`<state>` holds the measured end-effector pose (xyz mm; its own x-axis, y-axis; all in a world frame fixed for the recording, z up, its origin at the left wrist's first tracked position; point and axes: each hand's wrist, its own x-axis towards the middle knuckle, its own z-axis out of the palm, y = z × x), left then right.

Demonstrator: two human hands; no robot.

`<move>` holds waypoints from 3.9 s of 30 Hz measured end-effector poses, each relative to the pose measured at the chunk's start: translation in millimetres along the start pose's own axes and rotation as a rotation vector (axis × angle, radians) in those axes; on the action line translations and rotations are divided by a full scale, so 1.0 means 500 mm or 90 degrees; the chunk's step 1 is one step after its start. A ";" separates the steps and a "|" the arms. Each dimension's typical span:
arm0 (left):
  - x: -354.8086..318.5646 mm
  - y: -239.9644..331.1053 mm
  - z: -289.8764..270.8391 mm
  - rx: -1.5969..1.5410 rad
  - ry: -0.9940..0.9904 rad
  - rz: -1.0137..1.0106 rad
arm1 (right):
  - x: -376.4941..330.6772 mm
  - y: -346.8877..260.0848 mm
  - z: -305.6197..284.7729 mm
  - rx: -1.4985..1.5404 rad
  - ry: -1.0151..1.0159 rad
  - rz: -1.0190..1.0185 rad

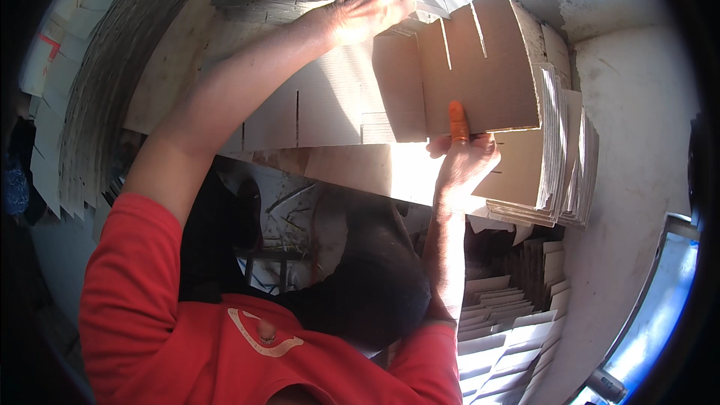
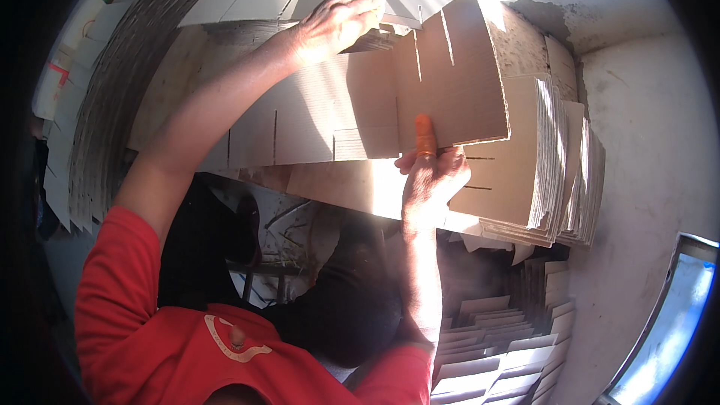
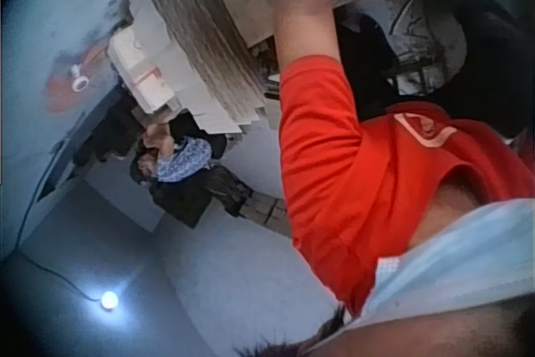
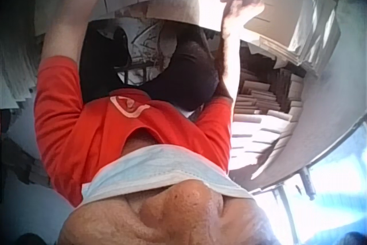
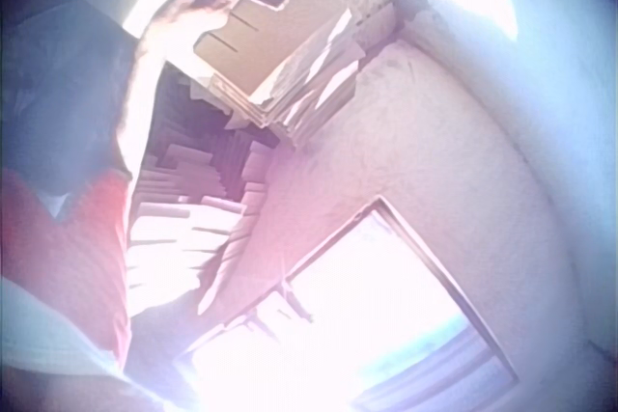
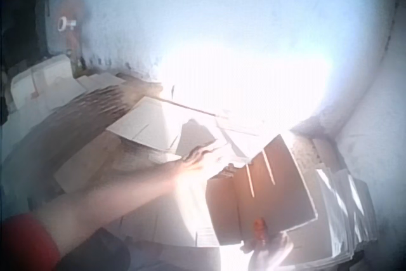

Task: The person assembles flat cardboard pieces into box-like structures by folding along pre-scored lines and interlocking tabs. They handle each piece individually, folding and stacking the finished units on the floor.

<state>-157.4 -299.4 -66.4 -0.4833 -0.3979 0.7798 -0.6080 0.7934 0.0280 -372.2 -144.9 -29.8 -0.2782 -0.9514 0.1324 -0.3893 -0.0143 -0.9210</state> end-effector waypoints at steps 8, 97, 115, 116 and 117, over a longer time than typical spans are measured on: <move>-0.012 0.038 -0.010 -0.065 -0.024 -0.110 | -0.005 0.001 -0.002 0.041 0.005 0.006; 0.020 0.004 -0.126 0.168 0.061 0.039 | -0.032 -0.047 0.015 0.111 -0.034 -0.102; 0.058 0.261 -0.263 0.112 -0.104 0.112 | -0.029 -0.183 -0.017 -0.507 -0.070 -0.244; 0.057 0.266 -0.273 0.048 -0.173 0.063 | -0.023 -0.189 -0.016 -0.520 -0.103 -0.265; 0.060 0.257 -0.280 0.043 -0.160 0.029 | -0.014 -0.200 -0.018 -0.535 -0.130 -0.287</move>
<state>-161.5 -144.9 48.2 -0.6481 -0.4708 0.5986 -0.6183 0.7842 -0.0526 -339.4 -134.1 64.6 0.1770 -0.9467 0.2691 -0.9435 -0.2411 -0.2275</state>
